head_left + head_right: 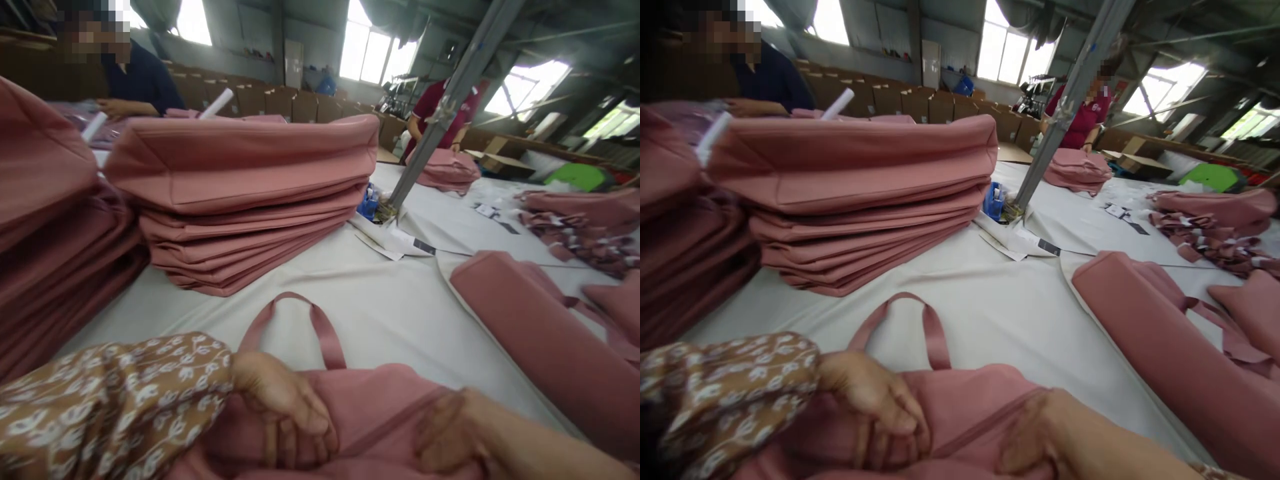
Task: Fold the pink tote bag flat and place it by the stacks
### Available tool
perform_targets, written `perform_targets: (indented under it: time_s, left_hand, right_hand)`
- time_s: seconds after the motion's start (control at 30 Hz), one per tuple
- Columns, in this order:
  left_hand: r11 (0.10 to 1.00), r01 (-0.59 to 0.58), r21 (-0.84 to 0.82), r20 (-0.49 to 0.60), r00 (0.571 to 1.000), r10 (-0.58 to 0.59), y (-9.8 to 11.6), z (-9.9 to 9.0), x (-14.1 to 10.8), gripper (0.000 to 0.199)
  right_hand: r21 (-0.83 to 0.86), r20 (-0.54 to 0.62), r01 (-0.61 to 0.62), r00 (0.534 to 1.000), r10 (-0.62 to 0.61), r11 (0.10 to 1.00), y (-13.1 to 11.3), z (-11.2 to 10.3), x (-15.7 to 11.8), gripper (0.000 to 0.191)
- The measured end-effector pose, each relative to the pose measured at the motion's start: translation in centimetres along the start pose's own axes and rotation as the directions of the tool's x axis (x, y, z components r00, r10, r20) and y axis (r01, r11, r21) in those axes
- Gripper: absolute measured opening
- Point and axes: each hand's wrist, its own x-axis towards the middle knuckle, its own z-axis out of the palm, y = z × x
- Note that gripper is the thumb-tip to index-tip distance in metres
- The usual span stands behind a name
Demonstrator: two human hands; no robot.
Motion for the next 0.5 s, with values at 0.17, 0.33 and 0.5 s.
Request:
perform_targets:
  time_s: [0.17,0.33,0.5]
  left_hand:
    - [0.985,-0.043,-0.167,-0.038,0.999,0.037,-2.9,-0.7,1.5,0.041]
    - [0.989,0.009,-0.148,-0.079,0.997,-0.020,-3.1,-1.7,1.9,0.047]
    - [0.991,-0.028,-0.131,-0.141,0.990,0.009,-4.8,-0.3,-1.2,0.059]
  right_hand:
    - [0.386,0.108,-0.281,0.960,0.260,0.879,3.8,1.0,-1.3,0.064]
    - [0.670,0.193,-0.327,0.944,0.270,0.667,6.1,3.5,0.1,0.053]
    - [0.474,0.034,-0.167,0.985,0.172,0.865,3.8,3.0,-2.3,0.033]
